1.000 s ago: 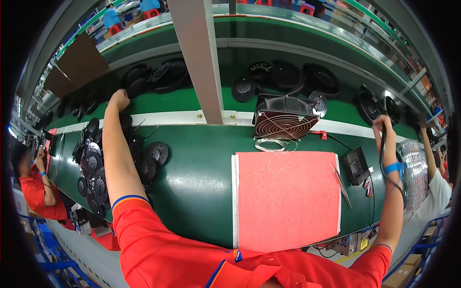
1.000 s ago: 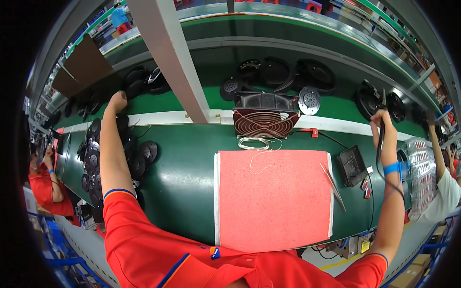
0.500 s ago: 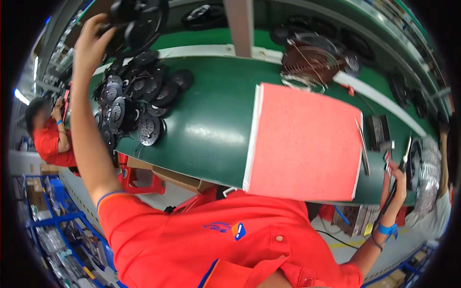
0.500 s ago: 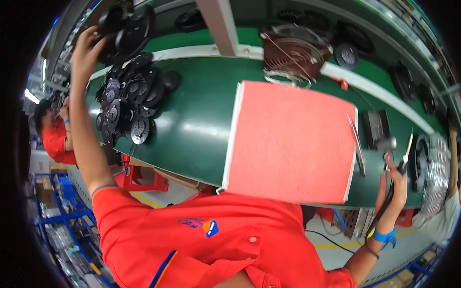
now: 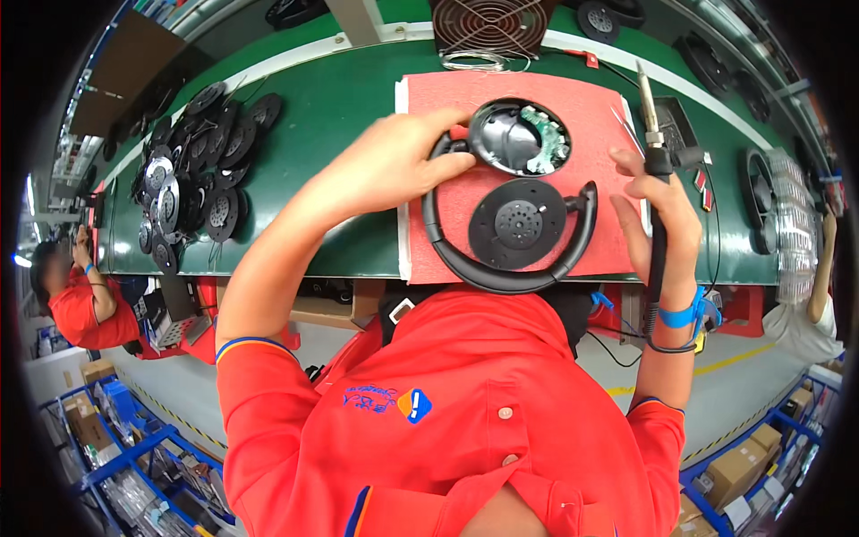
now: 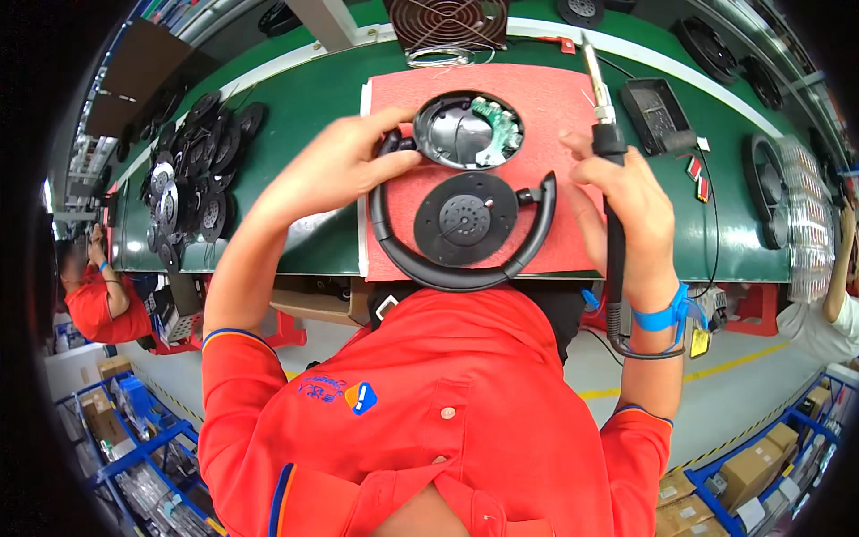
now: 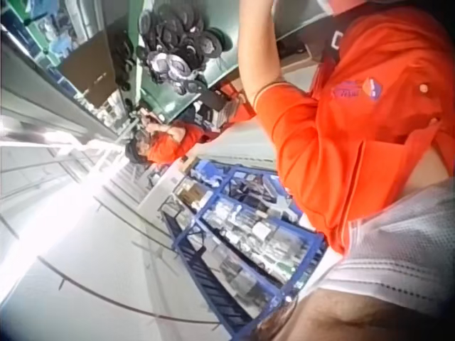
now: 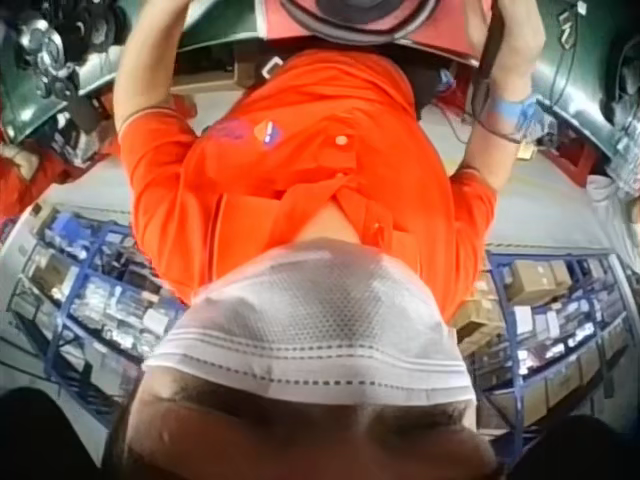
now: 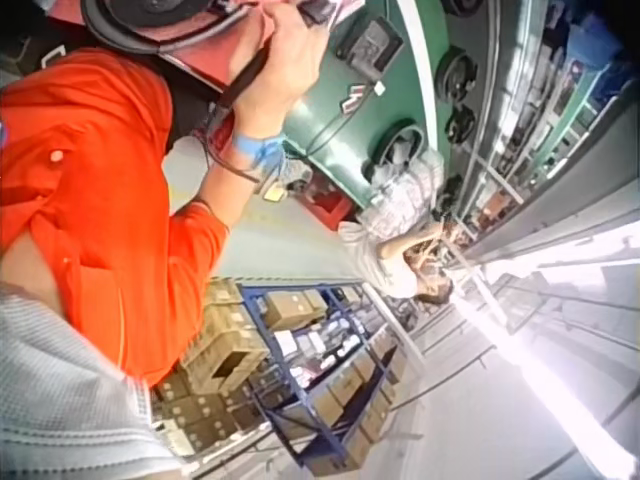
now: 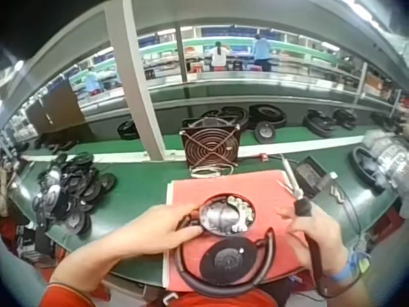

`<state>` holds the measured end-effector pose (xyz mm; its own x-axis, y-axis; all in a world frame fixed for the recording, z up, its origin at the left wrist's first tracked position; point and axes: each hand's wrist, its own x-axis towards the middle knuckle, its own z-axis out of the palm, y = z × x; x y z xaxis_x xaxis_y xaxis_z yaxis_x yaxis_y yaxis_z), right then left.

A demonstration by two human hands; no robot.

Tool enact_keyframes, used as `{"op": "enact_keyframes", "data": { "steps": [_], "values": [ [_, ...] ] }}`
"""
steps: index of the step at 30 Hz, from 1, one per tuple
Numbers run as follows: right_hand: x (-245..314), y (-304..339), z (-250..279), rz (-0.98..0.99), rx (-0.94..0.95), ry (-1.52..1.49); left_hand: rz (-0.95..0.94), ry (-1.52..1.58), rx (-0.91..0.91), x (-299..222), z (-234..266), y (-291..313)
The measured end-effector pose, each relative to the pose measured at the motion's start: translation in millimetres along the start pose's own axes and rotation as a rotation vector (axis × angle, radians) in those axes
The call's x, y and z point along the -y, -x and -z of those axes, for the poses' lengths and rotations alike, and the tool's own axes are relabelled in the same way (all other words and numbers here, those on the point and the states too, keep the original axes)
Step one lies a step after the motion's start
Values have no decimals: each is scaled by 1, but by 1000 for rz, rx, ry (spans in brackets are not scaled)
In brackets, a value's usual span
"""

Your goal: Soldering fine wires onto a printed circuit board inside a headphone assembly on a factory floor.

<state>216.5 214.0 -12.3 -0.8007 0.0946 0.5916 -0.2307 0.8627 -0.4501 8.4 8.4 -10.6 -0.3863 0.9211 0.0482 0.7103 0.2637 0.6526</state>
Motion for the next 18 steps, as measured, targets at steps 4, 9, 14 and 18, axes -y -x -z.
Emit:
{"op": "enact_keyframes", "data": {
  "steps": [4,9,14,18],
  "values": [
    [3,5,-4,15,59,-17,-244,-203,-214,-3,10,-14],
    [11,2,-13,14,29,-39,-308,-128,-70,-5,-21,-44],
    [3,-13,-28,-17,57,-93,-339,-61,-121,4,-22,-47],
    [2,-21,-39,-43,99,-108,-425,-103,-134,10,-22,-44]
  ]
}}
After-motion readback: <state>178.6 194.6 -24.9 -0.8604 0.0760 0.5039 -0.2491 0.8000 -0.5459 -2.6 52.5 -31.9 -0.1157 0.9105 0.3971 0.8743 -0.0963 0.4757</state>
